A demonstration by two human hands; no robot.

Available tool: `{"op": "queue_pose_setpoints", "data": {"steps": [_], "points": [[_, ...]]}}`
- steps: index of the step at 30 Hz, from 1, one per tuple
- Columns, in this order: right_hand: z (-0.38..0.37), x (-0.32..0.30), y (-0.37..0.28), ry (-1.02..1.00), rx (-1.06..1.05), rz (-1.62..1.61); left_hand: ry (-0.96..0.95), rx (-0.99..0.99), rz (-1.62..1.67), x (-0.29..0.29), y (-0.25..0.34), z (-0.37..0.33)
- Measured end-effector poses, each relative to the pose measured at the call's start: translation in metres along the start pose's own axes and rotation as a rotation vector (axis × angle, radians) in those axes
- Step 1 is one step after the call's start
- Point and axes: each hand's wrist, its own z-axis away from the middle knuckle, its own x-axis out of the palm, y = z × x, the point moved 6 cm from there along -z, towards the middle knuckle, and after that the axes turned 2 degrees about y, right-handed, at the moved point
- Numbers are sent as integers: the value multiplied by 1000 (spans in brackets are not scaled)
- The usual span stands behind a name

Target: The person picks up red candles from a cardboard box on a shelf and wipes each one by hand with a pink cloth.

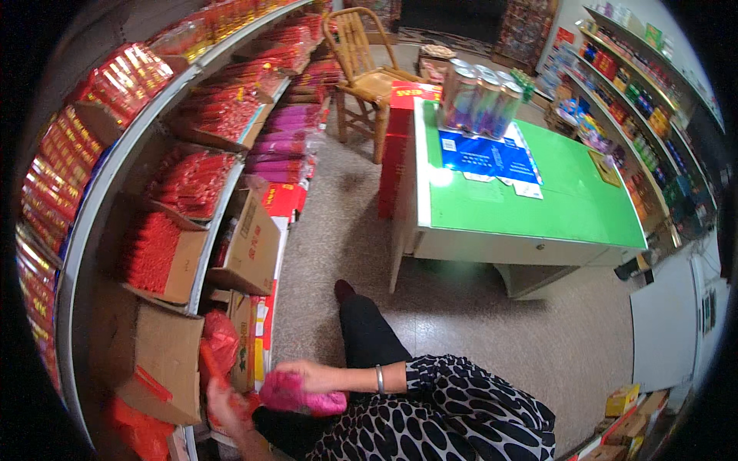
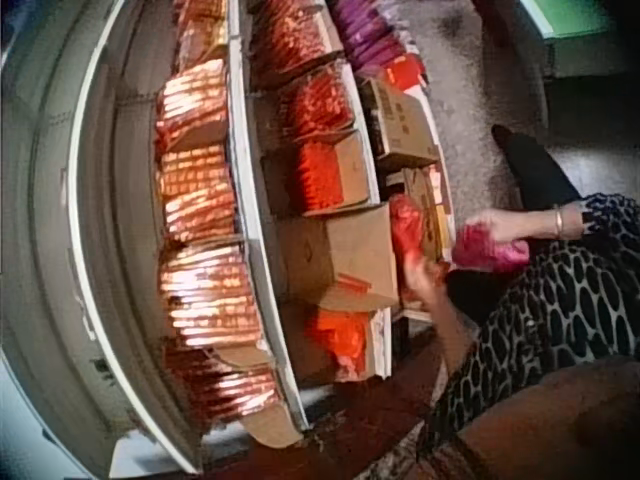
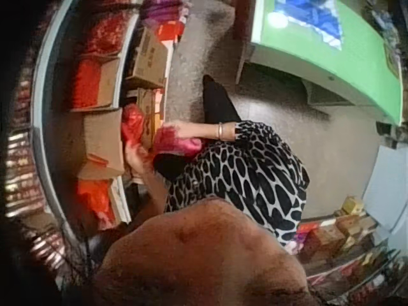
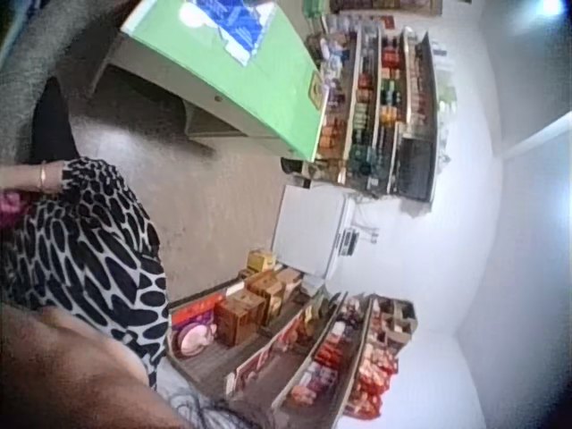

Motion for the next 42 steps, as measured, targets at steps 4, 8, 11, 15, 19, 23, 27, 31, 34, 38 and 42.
{"op": "queue_pose_setpoints", "data": {"steps": [4, 8, 11, 15, 19, 23, 27, 31, 34, 38, 42], "points": [[-4, 25, -14, -168, -63, 220, 27, 92, 14, 32, -68, 40], [-21, -36, 12, 191, -17, 387, -144, -241, 112, 69, -17, 84], [-32, -87, 6, 556, 137, 239, -209, -299, 161, 61, -21, 95], [-19, -55, -26, 351, -80, 194, 3, -324, 293, 51, -16, 91], [15, 30, -45, -146, -136, 266, 90, -248, 334, 50, -34, 79], [-6, -11, -22, 171, -113, 400, -208, -366, 329, 59, -27, 98], [-35, -86, -23, 575, 16, 156, -357, -325, 281, 60, -17, 107], [-29, -49, -54, 360, 3, 25, -93, -309, 367, 47, -28, 100], [-1, 12, -53, -162, -6, 205, -85, -356, 356, 52, -28, 90], [5, 27, -38, -110, -81, 304, -140, -264, 320, 63, -28, 92], [-30, -65, -32, 447, 3, 364, -351, -385, 331, 79, 3, 111]]}}
